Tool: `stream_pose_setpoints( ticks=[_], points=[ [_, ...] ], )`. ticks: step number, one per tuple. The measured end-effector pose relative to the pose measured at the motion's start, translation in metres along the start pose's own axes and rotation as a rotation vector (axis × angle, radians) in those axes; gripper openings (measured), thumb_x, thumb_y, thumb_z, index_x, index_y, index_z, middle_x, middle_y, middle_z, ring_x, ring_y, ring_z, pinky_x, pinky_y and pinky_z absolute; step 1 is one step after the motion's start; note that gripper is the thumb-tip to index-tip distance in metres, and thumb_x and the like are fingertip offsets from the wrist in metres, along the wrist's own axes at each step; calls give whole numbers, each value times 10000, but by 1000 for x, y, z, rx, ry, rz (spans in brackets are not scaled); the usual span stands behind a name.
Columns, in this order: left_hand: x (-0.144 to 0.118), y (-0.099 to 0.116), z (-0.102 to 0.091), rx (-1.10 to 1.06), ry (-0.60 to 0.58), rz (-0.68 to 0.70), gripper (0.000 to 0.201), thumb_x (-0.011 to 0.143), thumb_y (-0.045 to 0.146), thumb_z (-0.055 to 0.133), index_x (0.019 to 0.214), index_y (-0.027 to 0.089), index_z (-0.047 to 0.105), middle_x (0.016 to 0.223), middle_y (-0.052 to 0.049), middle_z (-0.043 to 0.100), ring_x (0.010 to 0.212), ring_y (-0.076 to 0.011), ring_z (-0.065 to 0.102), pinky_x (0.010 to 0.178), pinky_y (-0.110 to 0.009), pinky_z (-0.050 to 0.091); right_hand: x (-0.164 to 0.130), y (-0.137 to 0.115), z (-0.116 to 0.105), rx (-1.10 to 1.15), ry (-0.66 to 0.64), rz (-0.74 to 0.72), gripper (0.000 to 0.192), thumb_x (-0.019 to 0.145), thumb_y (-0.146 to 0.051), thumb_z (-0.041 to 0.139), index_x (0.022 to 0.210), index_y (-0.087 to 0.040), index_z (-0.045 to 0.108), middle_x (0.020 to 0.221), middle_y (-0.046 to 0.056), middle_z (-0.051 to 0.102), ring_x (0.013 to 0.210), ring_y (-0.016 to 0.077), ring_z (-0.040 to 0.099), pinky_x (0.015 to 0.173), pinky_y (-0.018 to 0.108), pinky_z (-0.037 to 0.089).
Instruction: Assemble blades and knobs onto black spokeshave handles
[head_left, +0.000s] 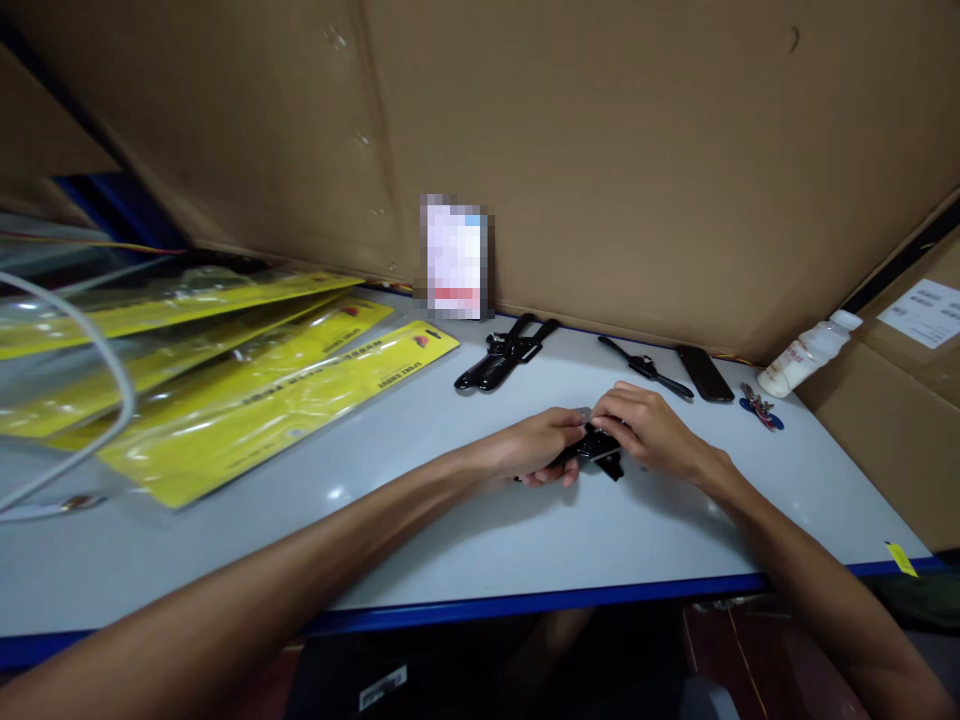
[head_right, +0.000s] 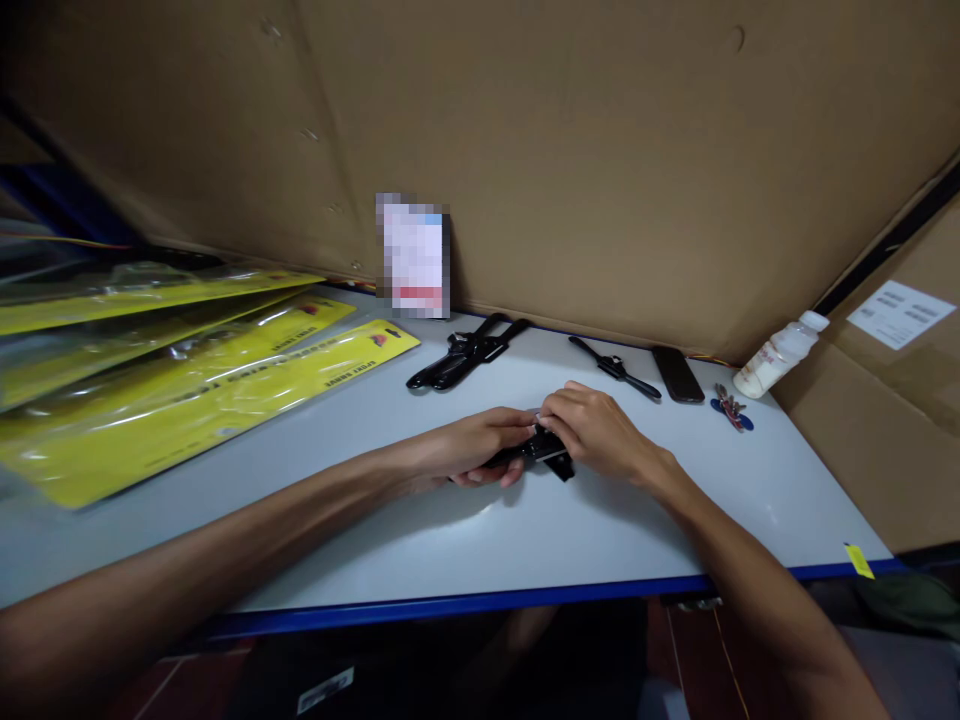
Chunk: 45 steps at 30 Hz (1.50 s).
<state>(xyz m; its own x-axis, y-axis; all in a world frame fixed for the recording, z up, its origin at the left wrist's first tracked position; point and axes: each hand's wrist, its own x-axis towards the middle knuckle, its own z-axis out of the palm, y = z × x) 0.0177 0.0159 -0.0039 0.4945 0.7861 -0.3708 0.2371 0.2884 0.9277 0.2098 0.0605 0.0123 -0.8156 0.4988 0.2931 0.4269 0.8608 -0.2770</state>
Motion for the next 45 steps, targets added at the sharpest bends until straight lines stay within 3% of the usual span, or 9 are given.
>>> stream_pose_setpoints(
  ticks=[8,14,24,31,35,38,42,45],
  points=[
    [3,-1,-1,-27,-1,1,216,999,228,298,1080,180,492,535,43,536,353,-66,281,359,-187,146,1,-2,10,25,73,58,174,961,-182,530,806,-184,610,771,37,626,766,176,541,722,303,402],
    [0,4,1,-86,16,-8,207,985,175,324,1073,164,511,542,32,527,355,-64,288,365,-192,144,1,-12,16,32,185,204,173,935,-176,529,778,-192,601,733,27,609,705,175,529,686,319,386],
    [-2,4,-1,-77,4,0,190,964,161,342,1030,173,521,565,23,535,370,-62,293,376,-197,139,1,-15,14,149,194,285,76,898,-192,580,843,-184,631,641,-21,590,567,118,481,589,282,358],
    [-3,4,-2,-96,-1,-4,156,963,183,371,997,173,523,573,19,535,366,-53,268,377,-209,116,1,-1,-10,293,-12,184,112,837,-248,677,931,-207,721,714,-19,645,620,124,548,592,265,396],
    [-2,2,-3,-111,5,4,142,962,182,377,955,181,519,568,19,527,367,-50,263,377,-202,120,1,1,-9,150,12,109,79,860,-292,677,847,-219,705,766,8,648,692,161,564,648,296,413],
    [-2,2,-3,-117,12,1,150,963,182,376,960,182,526,566,18,525,366,-49,264,382,-205,123,0,1,-2,35,42,31,172,920,-310,614,791,-211,668,776,35,634,757,193,561,706,327,419],
    [-3,3,-1,-92,12,-16,164,980,216,365,1009,184,524,555,23,520,357,-55,267,378,-212,115,0,2,5,-58,63,-34,271,992,-299,482,815,-198,661,792,65,626,782,209,531,735,347,411],
    [-2,2,-1,-86,27,-25,171,990,234,361,1029,186,520,549,31,522,347,-55,270,369,-209,117,-1,2,6,-44,83,-14,226,981,-243,487,852,-185,663,788,55,639,756,194,530,722,332,408]
  ],
)
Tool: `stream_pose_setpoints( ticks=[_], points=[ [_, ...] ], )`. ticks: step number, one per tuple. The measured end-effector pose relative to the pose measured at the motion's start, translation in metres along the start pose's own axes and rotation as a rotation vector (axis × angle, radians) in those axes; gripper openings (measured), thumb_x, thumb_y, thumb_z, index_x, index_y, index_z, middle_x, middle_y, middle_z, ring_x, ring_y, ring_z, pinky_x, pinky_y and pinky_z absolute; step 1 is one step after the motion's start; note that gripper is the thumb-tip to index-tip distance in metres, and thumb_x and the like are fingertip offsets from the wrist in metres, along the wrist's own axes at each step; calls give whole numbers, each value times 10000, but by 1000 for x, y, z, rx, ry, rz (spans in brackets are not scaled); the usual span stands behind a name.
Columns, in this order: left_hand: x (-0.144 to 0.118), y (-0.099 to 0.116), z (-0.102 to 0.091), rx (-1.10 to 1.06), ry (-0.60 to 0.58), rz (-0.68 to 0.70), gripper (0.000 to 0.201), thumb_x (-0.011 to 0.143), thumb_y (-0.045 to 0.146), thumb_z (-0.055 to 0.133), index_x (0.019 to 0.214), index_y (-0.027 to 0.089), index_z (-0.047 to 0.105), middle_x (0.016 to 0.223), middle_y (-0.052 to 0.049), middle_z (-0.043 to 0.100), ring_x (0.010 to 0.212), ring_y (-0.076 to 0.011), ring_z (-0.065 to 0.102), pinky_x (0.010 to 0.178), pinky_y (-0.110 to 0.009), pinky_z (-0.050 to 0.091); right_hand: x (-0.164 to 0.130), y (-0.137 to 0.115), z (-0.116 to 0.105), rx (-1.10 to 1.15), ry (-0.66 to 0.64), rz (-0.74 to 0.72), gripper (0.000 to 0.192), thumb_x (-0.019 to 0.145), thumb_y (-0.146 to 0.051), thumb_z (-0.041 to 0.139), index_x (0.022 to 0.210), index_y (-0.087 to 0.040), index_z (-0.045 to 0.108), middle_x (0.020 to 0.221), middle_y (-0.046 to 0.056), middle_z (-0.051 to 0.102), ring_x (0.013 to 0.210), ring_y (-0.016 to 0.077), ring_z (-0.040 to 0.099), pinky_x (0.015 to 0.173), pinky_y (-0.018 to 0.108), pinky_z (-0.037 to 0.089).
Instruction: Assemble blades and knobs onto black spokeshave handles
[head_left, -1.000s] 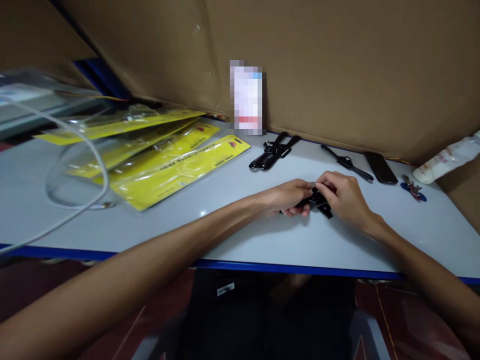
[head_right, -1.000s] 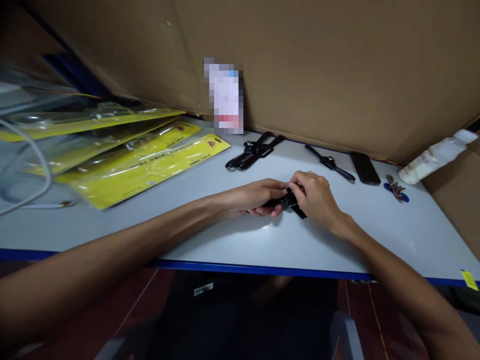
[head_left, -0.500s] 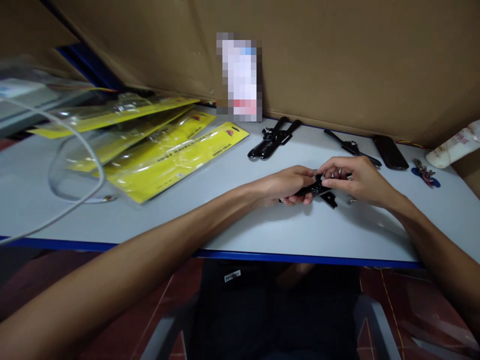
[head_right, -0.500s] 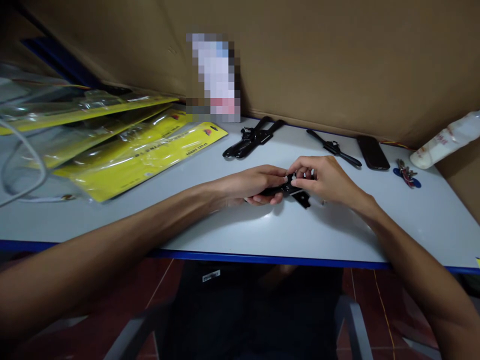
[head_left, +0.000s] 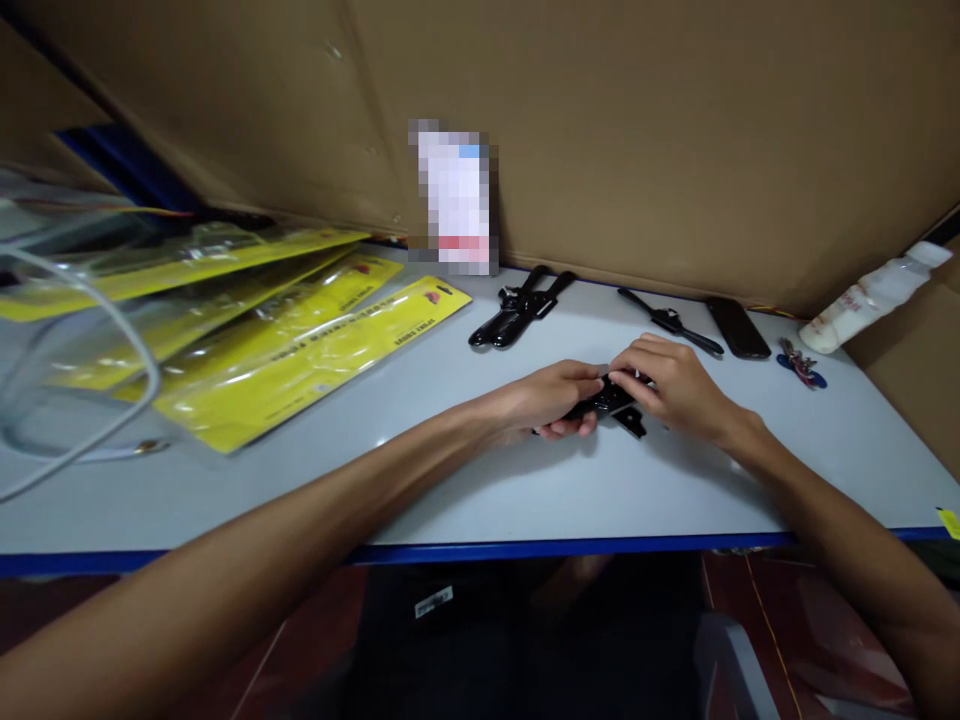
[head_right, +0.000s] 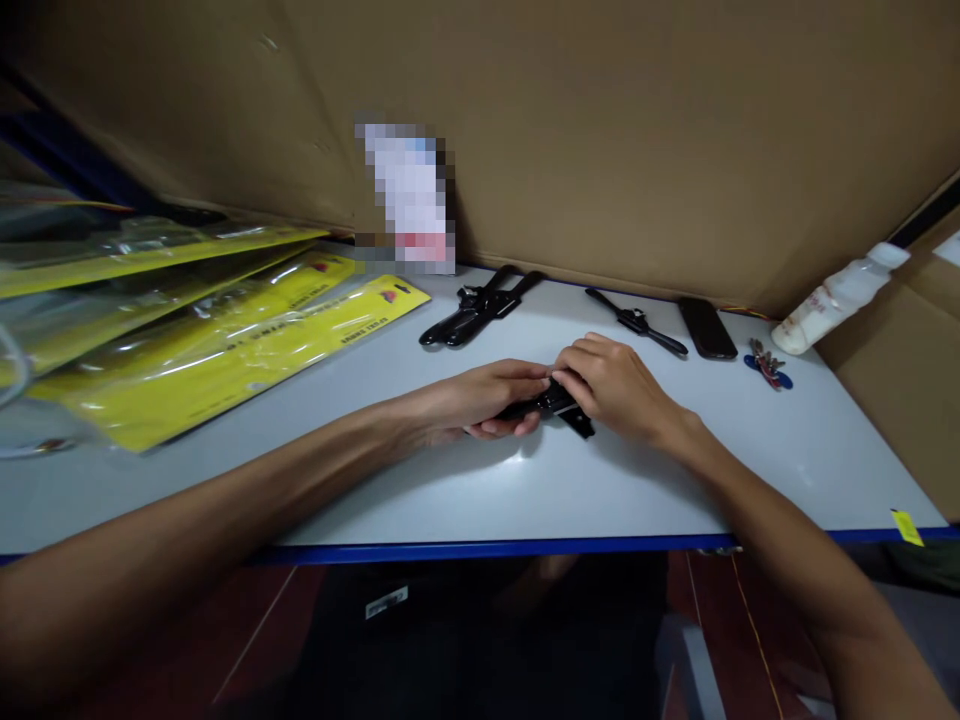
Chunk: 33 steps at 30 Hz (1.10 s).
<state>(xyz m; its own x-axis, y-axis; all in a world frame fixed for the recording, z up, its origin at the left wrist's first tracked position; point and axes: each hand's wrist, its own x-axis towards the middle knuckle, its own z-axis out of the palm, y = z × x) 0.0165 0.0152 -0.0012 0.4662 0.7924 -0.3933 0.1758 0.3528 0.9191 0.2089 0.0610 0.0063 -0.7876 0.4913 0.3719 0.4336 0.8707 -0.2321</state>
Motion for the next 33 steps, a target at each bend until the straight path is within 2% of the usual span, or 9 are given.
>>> stream_pose_setpoints(
  ticks=[4,10,15,18,21,25,30,33],
  points=[
    [1,-1,0,20,-1,-7,190,999,233,341,1045,181,518,547,36,528,341,-52,281,358,-194,125,0,-2,1,68,19,68,150,934,-191,542,853,-183,668,775,32,644,731,170,543,695,305,405],
    [2,1,2,70,7,-15,232,993,198,320,1110,170,518,532,37,541,332,-63,299,345,-189,140,1,-10,5,104,32,112,141,891,-138,550,856,-189,677,776,22,648,739,158,551,695,289,407],
    [1,2,4,102,7,-22,257,993,194,311,1149,159,512,532,35,551,340,-68,308,342,-183,158,1,-9,6,302,16,306,116,854,-126,567,825,-179,667,676,-23,642,604,112,537,620,254,391],
    [0,1,4,94,16,-21,239,992,214,320,1113,161,519,541,33,556,348,-64,304,344,-173,155,1,-6,4,380,-5,343,86,867,-177,597,794,-173,643,669,-27,639,598,105,543,600,244,381],
    [1,-1,3,66,16,-13,253,988,215,313,1133,167,514,534,37,550,351,-65,292,344,-165,151,1,-5,5,211,19,283,142,878,-198,611,740,-174,592,689,-14,611,642,120,515,635,260,365],
    [2,-3,2,32,25,7,295,982,225,323,1214,174,498,526,45,538,345,-67,270,344,-163,144,0,-8,7,-57,61,183,228,927,-210,541,701,-178,547,689,15,565,703,157,480,672,293,343],
    [2,-2,0,18,10,10,361,979,249,352,1314,182,470,530,49,539,347,-69,268,348,-167,143,-3,-3,0,-115,77,149,339,971,-263,506,655,-175,591,676,24,569,690,155,479,678,297,346],
    [2,-2,0,12,1,27,384,978,258,362,1340,186,467,536,50,543,350,-67,273,345,-162,150,-4,-1,-5,-97,81,129,343,962,-262,534,643,-168,620,668,19,576,680,144,483,668,285,345]
  ],
)
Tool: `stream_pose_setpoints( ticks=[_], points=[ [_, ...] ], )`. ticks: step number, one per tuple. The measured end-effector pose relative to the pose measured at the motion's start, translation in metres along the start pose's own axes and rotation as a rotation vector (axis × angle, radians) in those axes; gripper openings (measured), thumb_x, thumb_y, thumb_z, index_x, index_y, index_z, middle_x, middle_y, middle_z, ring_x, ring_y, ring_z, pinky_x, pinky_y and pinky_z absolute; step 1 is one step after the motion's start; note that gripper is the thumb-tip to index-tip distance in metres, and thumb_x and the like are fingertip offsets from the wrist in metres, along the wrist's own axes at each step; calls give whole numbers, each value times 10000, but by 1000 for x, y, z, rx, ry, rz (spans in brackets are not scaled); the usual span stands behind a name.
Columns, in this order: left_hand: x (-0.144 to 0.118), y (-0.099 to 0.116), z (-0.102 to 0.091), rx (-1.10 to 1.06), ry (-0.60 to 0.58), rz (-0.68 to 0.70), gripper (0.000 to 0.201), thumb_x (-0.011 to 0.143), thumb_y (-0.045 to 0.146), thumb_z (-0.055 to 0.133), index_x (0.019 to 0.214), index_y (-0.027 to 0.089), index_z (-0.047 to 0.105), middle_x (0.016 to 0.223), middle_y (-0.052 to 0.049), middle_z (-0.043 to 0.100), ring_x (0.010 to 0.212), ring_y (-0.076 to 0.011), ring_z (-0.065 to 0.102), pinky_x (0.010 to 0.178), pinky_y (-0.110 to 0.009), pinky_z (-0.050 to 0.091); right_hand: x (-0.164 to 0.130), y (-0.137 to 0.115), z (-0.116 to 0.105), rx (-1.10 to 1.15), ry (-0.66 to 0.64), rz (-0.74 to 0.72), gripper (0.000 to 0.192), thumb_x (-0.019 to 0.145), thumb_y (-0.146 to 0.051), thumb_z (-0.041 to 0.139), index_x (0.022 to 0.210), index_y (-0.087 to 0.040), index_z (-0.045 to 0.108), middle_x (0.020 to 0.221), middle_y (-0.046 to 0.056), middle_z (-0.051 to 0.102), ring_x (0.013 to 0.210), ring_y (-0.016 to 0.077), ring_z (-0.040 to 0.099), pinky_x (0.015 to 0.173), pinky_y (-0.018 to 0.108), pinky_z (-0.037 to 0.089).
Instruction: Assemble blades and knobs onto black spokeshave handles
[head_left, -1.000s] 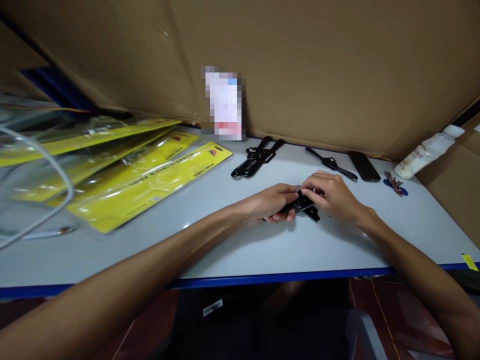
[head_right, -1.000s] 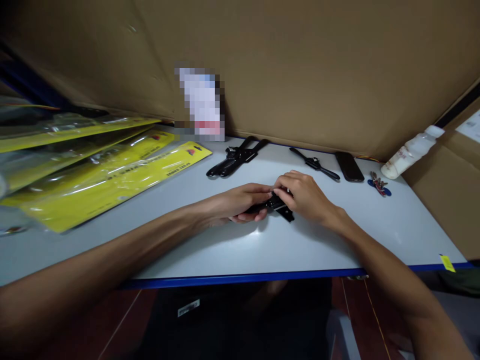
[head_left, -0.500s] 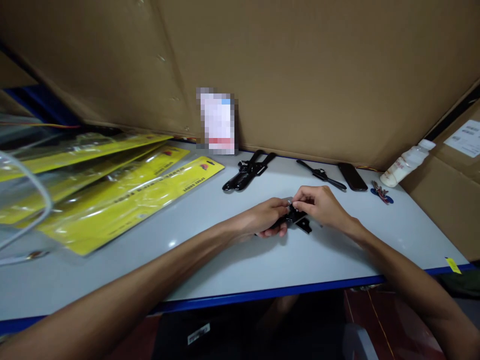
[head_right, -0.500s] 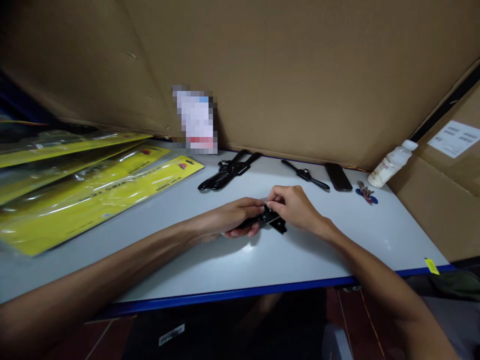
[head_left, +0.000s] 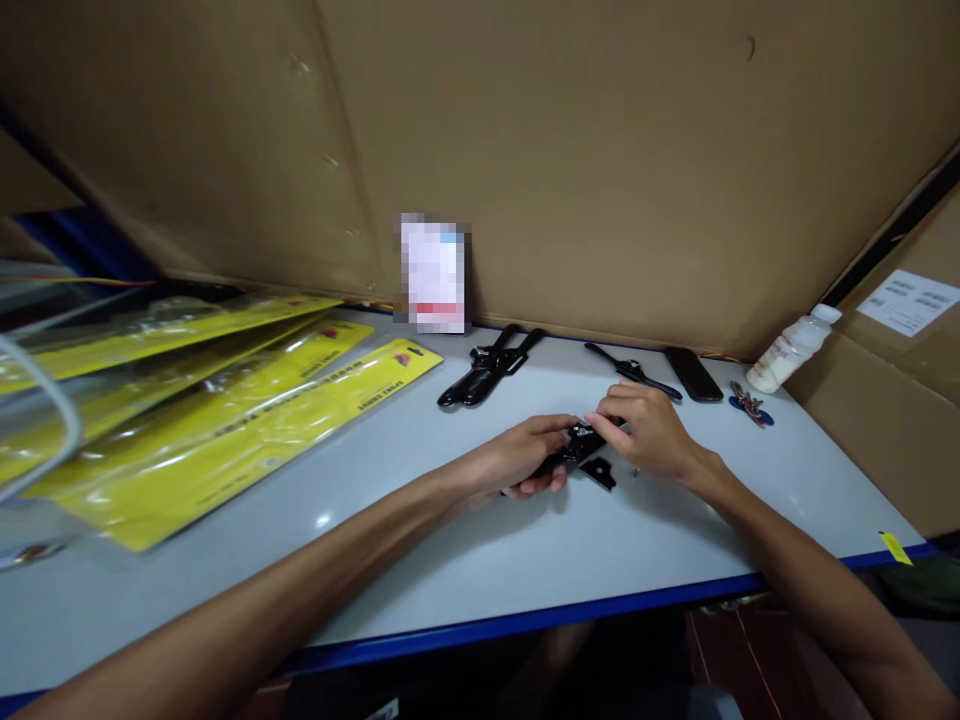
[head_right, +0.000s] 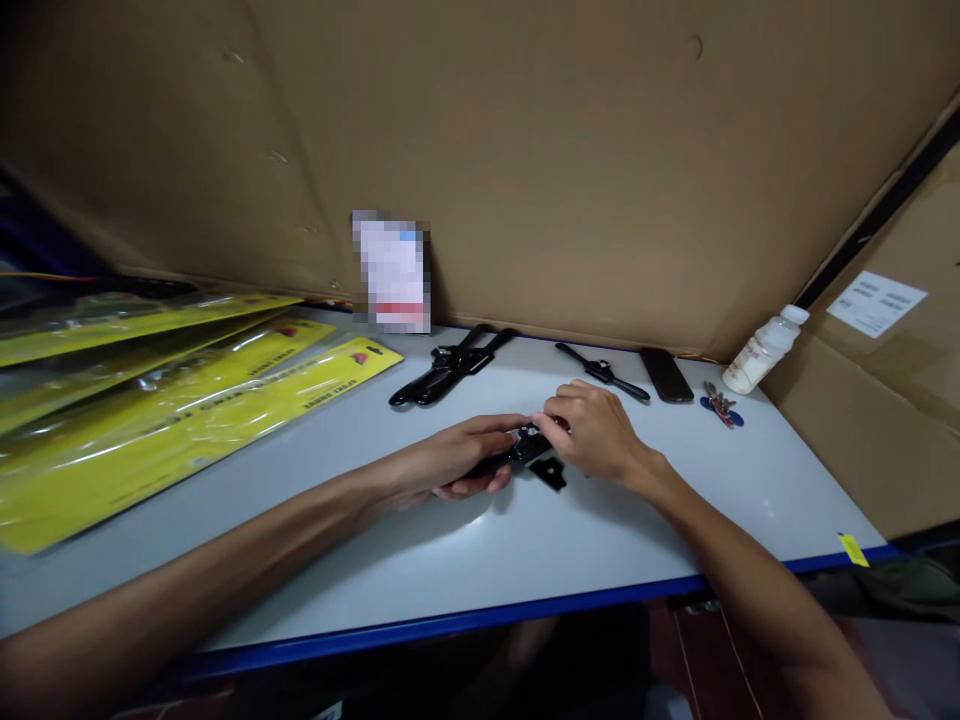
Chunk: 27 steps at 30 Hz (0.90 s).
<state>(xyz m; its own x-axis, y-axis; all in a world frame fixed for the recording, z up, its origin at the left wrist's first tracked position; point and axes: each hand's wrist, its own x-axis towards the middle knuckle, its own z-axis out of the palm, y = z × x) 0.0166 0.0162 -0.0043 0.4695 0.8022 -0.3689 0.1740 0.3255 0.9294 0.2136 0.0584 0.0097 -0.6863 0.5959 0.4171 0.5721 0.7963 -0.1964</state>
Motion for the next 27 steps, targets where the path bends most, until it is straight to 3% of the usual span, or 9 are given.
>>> stream_pose_setpoints(
  ticks=[6,10,13,17,22,27],
  points=[
    [0,-1,0,9,-8,16,397,987,253,329,1352,194,475,533,49,539,346,-66,274,330,-151,150,-1,-8,2,137,-49,-95,326,947,-247,568,649,-165,670,601,-14,531,611,113,457,606,252,330],
    [0,-1,-1,17,-11,9,406,992,253,312,1358,191,477,521,49,534,340,-68,263,323,-155,142,-1,-5,2,44,-6,-75,301,976,-262,528,768,-168,725,652,5,589,655,125,490,635,257,340],
    [1,-2,-1,10,-9,2,411,989,242,314,1369,196,464,524,50,536,343,-69,263,323,-156,143,-1,-2,1,-24,-6,-71,340,958,-243,527,664,-158,677,631,14,589,647,131,479,635,268,331],
    [1,-2,-1,10,-2,6,402,990,254,318,1361,209,469,528,50,533,349,-71,270,325,-155,149,-1,-6,-1,91,-61,-88,355,937,-238,551,602,-170,648,576,-15,545,571,106,429,592,251,313],
    [1,-1,-1,8,7,7,390,993,238,302,1334,196,487,529,48,518,359,-67,258,334,-157,139,-1,-13,-3,59,-5,-95,316,941,-229,550,671,-170,704,598,-8,573,583,110,447,593,257,314],
    [-1,0,-1,34,3,-20,412,995,260,315,1380,207,450,521,51,512,358,-74,256,341,-163,131,0,-5,-2,95,-16,-21,267,962,-260,526,847,-201,759,699,2,661,658,119,542,635,251,353]
  ],
)
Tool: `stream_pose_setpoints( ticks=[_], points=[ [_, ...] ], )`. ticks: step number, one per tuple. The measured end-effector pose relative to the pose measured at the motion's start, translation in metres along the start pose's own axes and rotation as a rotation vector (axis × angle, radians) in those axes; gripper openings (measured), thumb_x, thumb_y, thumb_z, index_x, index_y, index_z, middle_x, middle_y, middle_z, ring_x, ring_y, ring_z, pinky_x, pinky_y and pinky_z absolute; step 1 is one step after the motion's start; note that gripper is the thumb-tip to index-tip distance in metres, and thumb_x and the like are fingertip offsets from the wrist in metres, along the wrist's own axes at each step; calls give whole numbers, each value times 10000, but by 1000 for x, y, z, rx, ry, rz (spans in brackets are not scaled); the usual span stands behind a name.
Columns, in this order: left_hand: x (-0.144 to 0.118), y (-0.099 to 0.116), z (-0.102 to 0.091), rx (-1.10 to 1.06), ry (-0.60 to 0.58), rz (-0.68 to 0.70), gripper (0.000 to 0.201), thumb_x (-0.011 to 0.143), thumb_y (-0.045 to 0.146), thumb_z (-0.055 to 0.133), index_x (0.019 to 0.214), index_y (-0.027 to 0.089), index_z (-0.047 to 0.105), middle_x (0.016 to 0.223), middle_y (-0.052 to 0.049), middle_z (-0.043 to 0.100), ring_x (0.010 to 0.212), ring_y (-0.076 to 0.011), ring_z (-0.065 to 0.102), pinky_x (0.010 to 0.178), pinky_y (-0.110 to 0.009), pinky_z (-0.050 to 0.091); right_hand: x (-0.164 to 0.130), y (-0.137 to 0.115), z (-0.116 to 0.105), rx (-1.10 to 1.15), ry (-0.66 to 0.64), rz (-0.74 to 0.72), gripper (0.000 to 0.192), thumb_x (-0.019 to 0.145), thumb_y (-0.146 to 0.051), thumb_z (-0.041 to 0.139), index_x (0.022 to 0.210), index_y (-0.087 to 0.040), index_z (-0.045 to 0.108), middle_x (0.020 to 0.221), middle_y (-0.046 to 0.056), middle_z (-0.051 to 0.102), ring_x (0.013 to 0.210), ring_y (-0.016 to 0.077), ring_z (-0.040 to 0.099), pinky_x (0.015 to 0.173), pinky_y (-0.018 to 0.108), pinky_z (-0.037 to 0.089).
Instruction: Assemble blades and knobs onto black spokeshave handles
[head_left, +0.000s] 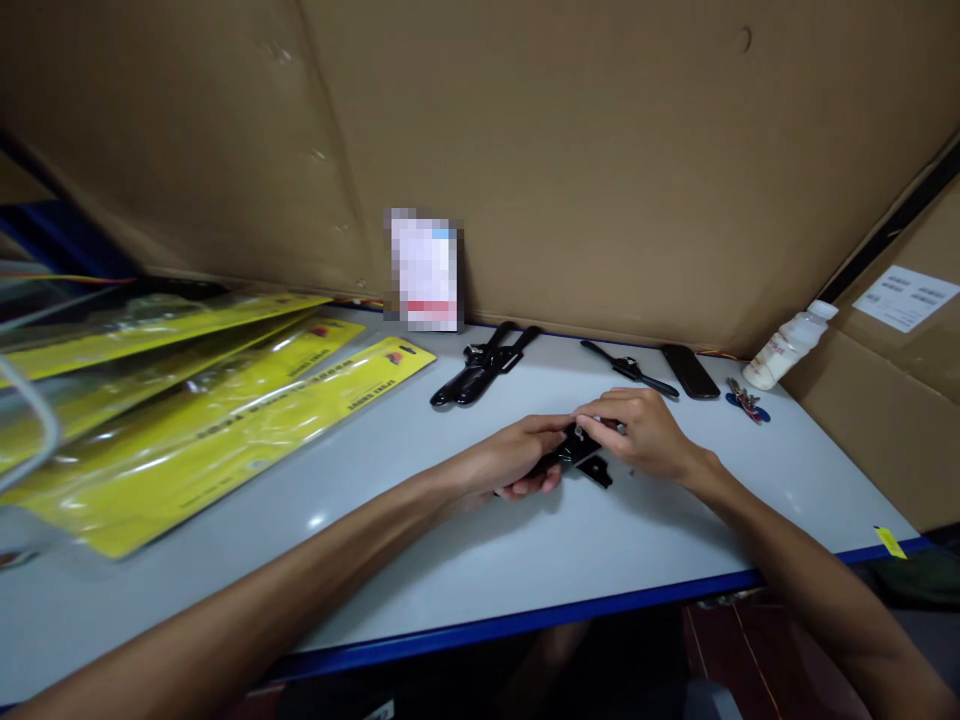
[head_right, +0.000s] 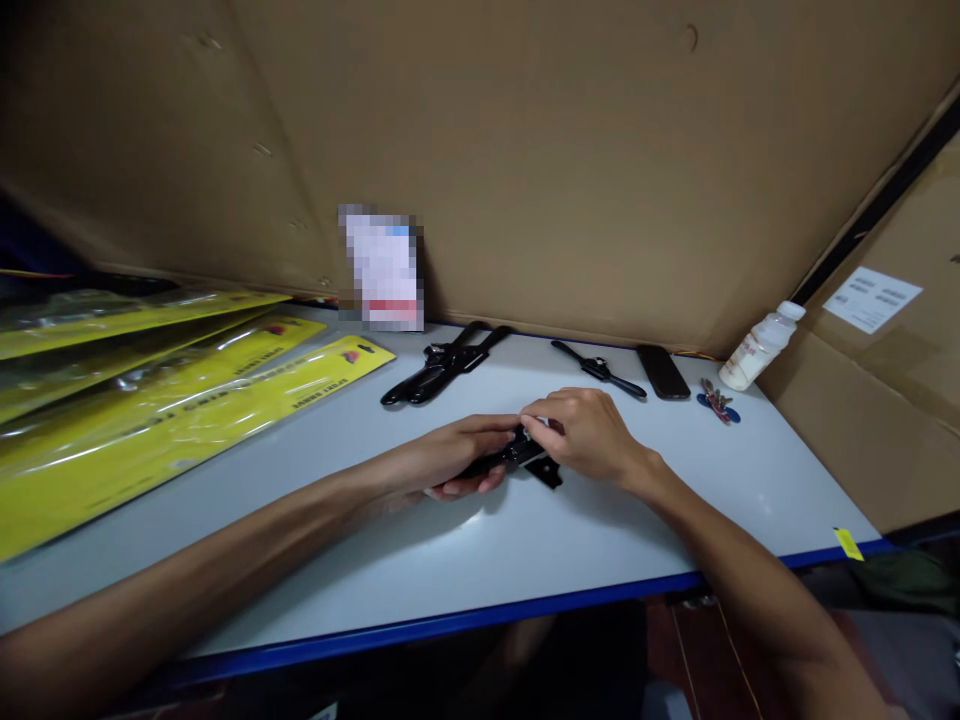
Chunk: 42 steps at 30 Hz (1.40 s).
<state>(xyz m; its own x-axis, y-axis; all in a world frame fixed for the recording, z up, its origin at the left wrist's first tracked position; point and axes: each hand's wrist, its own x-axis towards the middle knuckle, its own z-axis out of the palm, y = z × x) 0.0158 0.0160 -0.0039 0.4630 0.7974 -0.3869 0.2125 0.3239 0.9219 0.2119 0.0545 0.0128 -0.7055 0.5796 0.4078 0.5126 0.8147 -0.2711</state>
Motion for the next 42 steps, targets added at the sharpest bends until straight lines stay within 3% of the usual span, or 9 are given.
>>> stream_pose_setpoints(
  ticks=[6,11,17,22,26,29,35,42],
  points=[
    [-2,2,1,6,-7,-9,427,998,267,317,1396,193,453,530,45,511,363,-74,260,355,-175,141,0,5,-1,4,-17,-18,266,959,-261,513,874,-195,756,710,6,667,668,119,555,650,252,363],
    [-3,2,0,-16,-16,-2,426,982,277,363,1388,204,467,531,49,511,359,-73,256,356,-179,128,0,2,-3,-87,-52,-28,303,927,-226,494,719,-173,708,647,16,617,643,133,509,641,267,350],
    [-3,1,0,-21,-14,7,410,975,271,361,1360,195,479,531,48,511,353,-68,253,347,-164,134,-1,-3,-1,51,-120,-63,263,923,-217,532,760,-189,736,661,0,640,615,114,511,628,250,346],
    [-2,2,1,-7,-5,-6,416,975,257,345,1365,180,470,518,48,504,347,-71,260,341,-163,130,-1,0,-2,-54,-56,-5,303,921,-225,517,702,-169,718,629,15,618,623,125,507,624,261,336],
    [-3,3,1,-11,-15,-6,424,978,252,333,1379,189,456,527,47,503,353,-70,253,343,-164,127,-1,-1,-2,43,-137,-26,303,918,-233,507,718,-183,728,648,4,639,602,109,504,617,250,338],
    [-4,3,1,-4,-5,-20,423,982,260,329,1378,192,460,526,49,501,353,-68,247,345,-164,118,-1,-2,-1,40,-117,-7,290,922,-222,498,764,-185,739,681,8,657,618,107,506,622,251,334],
    [-4,4,1,-1,-8,-28,470,974,270,362,1433,183,415,530,53,514,356,-74,265,351,-175,133,2,5,-7,-23,-69,141,327,885,-252,535,596,-168,664,519,-35,494,519,89,365,562,260,269],
    [-2,2,-1,-8,-19,-24,508,973,291,379,1466,170,380,527,57,519,354,-72,274,353,-178,135,0,12,-6,-67,-124,143,313,890,-272,516,685,-182,735,552,-21,549,527,94,367,559,268,246]
  ],
)
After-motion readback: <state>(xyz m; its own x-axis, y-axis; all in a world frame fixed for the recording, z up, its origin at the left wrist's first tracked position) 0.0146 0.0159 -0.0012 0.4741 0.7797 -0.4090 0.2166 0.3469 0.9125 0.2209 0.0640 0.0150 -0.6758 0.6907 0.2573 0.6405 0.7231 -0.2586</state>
